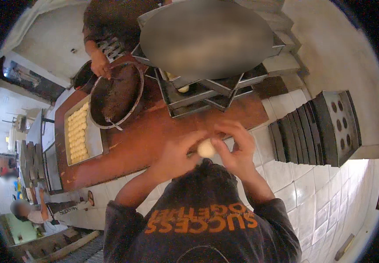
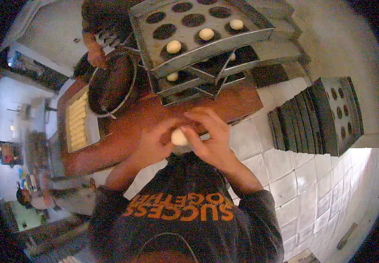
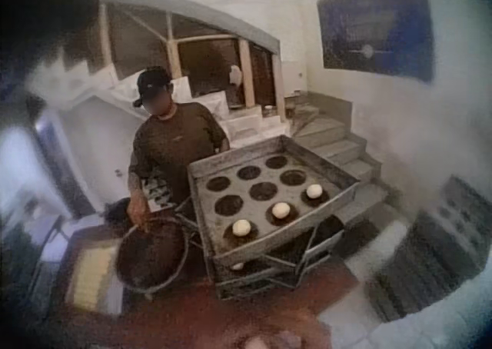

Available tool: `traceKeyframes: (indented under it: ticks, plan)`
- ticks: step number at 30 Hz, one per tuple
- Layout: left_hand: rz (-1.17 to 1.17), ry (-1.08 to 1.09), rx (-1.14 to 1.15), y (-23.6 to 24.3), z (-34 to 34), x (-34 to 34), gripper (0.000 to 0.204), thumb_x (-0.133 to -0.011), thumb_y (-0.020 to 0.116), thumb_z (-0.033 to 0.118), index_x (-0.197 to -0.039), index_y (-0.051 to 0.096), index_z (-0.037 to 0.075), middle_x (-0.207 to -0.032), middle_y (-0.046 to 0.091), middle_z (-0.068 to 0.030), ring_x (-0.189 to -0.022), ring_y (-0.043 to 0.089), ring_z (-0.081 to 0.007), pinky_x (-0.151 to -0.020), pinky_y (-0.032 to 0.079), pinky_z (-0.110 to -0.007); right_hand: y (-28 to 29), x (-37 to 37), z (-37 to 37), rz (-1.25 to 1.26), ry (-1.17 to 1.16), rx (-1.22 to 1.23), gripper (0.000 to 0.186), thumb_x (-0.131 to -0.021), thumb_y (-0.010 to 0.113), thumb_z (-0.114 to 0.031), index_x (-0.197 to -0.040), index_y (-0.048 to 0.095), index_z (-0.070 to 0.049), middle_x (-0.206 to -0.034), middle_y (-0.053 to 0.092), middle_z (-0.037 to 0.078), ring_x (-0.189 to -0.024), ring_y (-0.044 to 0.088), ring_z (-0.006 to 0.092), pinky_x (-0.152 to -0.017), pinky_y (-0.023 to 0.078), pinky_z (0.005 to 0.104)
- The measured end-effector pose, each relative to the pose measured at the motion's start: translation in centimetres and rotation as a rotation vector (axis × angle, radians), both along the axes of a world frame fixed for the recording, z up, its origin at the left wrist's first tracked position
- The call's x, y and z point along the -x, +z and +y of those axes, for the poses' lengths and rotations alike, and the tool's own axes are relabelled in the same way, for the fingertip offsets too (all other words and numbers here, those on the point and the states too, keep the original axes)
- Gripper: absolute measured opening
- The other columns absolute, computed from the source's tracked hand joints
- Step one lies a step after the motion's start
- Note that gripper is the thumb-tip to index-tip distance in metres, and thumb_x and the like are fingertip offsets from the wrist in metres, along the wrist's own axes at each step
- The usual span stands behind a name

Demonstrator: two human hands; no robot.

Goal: The person prepares small dough balls by filling them with a chocolate mixture and placing them on baking trays.

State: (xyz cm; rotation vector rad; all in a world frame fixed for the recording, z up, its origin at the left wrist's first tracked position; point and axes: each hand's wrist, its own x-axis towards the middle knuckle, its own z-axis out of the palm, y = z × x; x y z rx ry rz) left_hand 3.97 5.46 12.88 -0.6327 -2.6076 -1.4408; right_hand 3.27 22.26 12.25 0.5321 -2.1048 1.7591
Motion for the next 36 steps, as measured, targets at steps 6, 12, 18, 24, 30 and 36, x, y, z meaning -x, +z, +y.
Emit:
traceKeyframes:
  ticks: [6, 12, 18, 24, 30, 36]
  plan:
    - [0.502, -0.324, 0.214, 0.9, 0.0, 0.6, 0.027, -0.064, 0.066, 0.008, -0.09, 0.06, 0.006, -0.09, 0.057, -0.0137, -0.074, 0.057, -0.0261, -0.062, 0.048, -0.034, -1.9, -0.6, 1.1, -0.617, 0.224, 0.623, 0.015, -0.085, 0.049, -0.009, -0.097, 0.055, -0.001, -0.09, 0.059, 0.008, -0.08, 0.058, 0.0174, -0.072, 0.047, 0.0272]
    - [0.647, -0.225, 0.037, 1.3, 1.8, 2.3, 0.029, -0.058, 0.068, 0.007, -0.086, 0.06, 0.004, -0.082, 0.056, -0.0095, -0.068, 0.055, -0.0243, -0.056, 0.047, -0.031, -2.0, -1.1, 1.9, -0.941, 0.43, 1.166, 0.025, -0.088, 0.045, -0.016, -0.103, 0.052, 0.002, -0.098, 0.058, 0.011, -0.088, 0.059, 0.0218, -0.078, 0.05, 0.0346]
    - [0.503, -0.203, -0.006, -1.9, -0.3, 2.3, 0.033, -0.066, 0.071, 0.023, -0.09, 0.059, 0.003, -0.086, 0.056, -0.0097, -0.079, 0.05, -0.0234, -0.068, 0.043, -0.034, -3.1, -0.4, 0.2, -1.0, 0.559, 1.09, 0.03, -0.087, 0.046, -0.016, -0.111, 0.049, 0.003, -0.104, 0.057, 0.012, -0.094, 0.057, 0.0232, -0.082, 0.049, 0.0364]
    - [0.294, 0.486, -0.457, -5.2, -4.4, -0.3, 0.044, -0.071, 0.065, 0.019, -0.107, 0.048, 0.002, -0.085, 0.045, -0.0038, -0.081, 0.042, -0.0159, -0.074, 0.034, -0.028, -2.1, 5.4, -1.4, -0.852, 0.532, 0.33, 0.034, -0.085, 0.05, -0.018, -0.114, 0.049, 0.001, -0.104, 0.056, 0.008, -0.095, 0.054, 0.0173, -0.084, 0.044, 0.0314]
    - [-0.048, 0.728, -0.517, -8.8, -9.9, -5.2, 0.033, -0.077, 0.058, 0.01, -0.107, 0.046, 0.002, -0.085, 0.044, -0.0026, -0.075, 0.042, -0.0115, -0.068, 0.037, -0.025, 8.3, 20.4, -7.3, -0.038, 0.208, -0.151, 0.034, -0.076, 0.061, -0.018, -0.106, 0.056, -0.002, -0.099, 0.059, 0.009, -0.092, 0.055, 0.0154, -0.079, 0.044, 0.0295]
    - [-0.02, 0.908, -0.466, -11.5, -16.2, -7.3, 0.018, -0.081, 0.053, 0.005, -0.098, 0.052, 0.0, -0.084, 0.048, -0.0022, -0.077, 0.045, -0.0099, -0.069, 0.039, -0.023, 2.4, 34.1, -10.4, 0.323, 0.185, -1.218, 0.029, -0.069, 0.058, -0.005, -0.098, 0.057, 0.0, -0.091, 0.059, 0.019, -0.083, 0.057, 0.0335, -0.075, 0.045, 0.0369]
